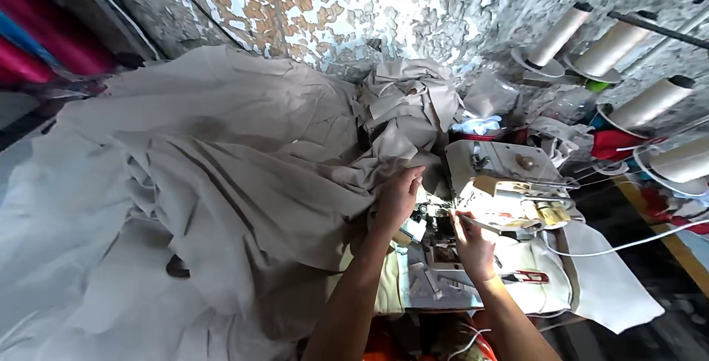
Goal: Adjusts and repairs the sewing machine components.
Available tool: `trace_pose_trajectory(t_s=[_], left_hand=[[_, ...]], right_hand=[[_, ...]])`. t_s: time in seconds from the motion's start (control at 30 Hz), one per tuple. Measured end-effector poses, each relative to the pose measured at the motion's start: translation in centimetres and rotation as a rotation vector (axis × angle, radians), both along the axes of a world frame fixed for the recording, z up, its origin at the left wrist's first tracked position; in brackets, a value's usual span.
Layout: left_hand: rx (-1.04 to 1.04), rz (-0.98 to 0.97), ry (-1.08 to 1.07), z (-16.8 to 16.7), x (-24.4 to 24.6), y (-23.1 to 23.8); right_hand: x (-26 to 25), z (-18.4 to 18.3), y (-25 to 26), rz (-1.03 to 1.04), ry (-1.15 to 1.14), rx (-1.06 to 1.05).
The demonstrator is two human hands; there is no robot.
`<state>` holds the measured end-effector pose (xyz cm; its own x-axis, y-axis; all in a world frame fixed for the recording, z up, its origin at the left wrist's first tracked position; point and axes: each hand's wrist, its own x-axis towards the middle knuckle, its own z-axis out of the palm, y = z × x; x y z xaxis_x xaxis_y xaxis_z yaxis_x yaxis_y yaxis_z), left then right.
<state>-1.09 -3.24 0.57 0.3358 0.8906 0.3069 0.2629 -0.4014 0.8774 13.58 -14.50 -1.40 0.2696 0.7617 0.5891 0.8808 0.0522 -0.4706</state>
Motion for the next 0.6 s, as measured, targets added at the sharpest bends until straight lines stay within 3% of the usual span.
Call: trace_pose_trajectory(t_s=[0.6], left_hand=[[0.008, 0.005, 0.048, 0.05, 0.09, 0.02]], right_hand=[[-0.01, 0.25, -0.06, 0.017, 0.024, 0.017]])
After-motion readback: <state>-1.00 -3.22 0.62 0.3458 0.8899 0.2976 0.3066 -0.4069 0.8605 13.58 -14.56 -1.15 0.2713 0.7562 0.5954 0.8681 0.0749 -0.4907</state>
